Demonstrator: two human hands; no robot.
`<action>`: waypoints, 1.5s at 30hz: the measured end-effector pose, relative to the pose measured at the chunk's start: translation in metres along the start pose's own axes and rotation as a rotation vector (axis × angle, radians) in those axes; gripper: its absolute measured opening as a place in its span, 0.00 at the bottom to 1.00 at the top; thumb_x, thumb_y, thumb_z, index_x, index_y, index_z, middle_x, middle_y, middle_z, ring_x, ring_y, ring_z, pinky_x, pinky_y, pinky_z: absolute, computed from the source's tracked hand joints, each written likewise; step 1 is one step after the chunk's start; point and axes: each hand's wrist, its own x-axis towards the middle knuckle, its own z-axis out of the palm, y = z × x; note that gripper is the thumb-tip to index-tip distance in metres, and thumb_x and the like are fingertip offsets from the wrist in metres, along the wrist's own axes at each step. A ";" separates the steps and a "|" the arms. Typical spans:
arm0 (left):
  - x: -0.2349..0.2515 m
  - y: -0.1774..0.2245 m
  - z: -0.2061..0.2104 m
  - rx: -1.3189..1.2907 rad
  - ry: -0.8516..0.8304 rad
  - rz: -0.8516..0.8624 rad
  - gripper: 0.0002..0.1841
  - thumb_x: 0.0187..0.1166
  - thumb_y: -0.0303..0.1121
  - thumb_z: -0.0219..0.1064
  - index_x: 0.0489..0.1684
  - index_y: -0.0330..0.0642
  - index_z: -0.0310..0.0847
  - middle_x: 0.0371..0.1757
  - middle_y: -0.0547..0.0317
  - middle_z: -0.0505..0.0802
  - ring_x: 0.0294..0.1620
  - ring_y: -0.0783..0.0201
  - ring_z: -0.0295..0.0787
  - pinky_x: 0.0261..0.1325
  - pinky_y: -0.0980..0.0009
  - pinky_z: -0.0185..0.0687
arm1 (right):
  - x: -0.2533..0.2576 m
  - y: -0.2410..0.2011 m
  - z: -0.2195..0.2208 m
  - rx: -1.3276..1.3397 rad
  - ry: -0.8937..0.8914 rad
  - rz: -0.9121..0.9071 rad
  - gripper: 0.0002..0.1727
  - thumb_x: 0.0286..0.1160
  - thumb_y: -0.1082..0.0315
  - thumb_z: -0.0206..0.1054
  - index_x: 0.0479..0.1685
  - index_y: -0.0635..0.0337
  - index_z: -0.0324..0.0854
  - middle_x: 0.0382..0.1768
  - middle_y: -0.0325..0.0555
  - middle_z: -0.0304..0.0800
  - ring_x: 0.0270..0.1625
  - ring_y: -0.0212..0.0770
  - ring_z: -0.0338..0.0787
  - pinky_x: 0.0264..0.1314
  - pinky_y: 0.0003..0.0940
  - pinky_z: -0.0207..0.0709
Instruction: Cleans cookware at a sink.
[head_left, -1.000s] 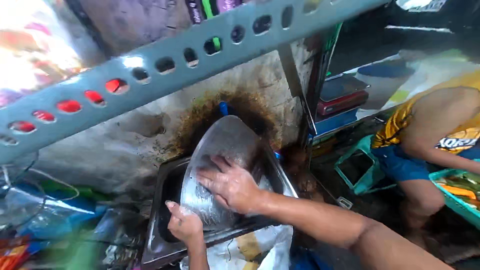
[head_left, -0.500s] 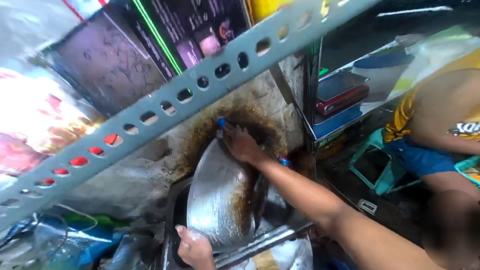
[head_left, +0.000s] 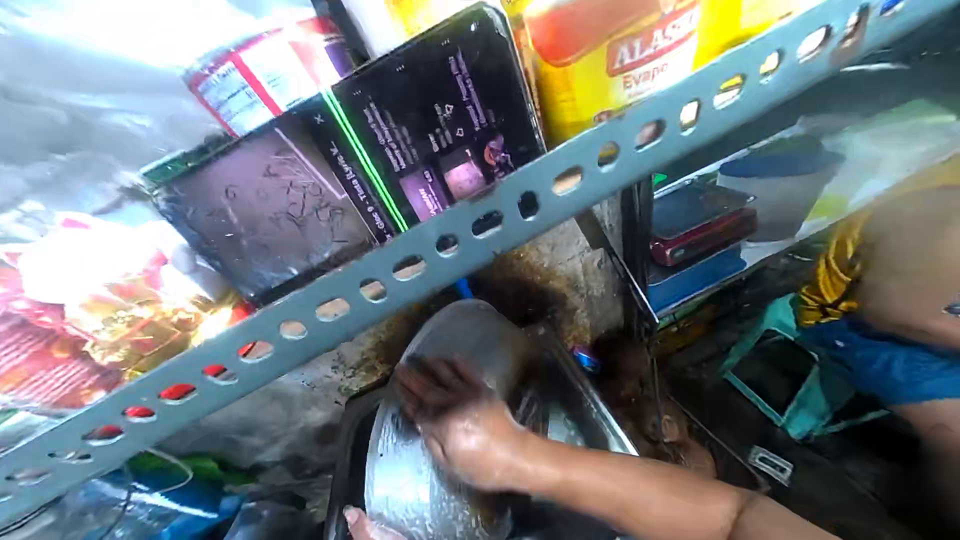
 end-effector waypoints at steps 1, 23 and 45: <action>0.001 -0.002 -0.004 0.015 -0.031 0.001 0.33 0.95 0.46 0.41 0.15 0.38 0.75 0.16 0.65 0.80 0.22 0.74 0.80 0.33 0.71 0.81 | 0.003 0.006 0.001 0.025 0.028 0.050 0.30 0.89 0.55 0.50 0.91 0.46 0.65 0.93 0.39 0.59 0.96 0.50 0.52 0.95 0.62 0.45; 0.040 -0.060 -0.006 -0.241 -0.139 0.004 0.30 0.96 0.44 0.38 0.73 0.27 0.75 0.67 0.40 0.88 0.69 0.62 0.86 0.76 0.60 0.79 | 0.036 0.076 -0.017 0.279 -0.095 -0.076 0.13 0.84 0.58 0.63 0.53 0.53 0.88 0.56 0.46 0.90 0.63 0.49 0.86 0.67 0.56 0.77; 0.030 0.083 0.031 0.289 -0.290 0.195 0.39 0.91 0.60 0.43 0.16 0.36 0.78 0.17 0.53 0.80 0.23 0.56 0.80 0.33 0.49 0.77 | 0.028 0.082 -0.035 0.029 0.116 -0.005 0.12 0.83 0.56 0.62 0.54 0.44 0.89 0.54 0.44 0.89 0.60 0.51 0.86 0.55 0.58 0.79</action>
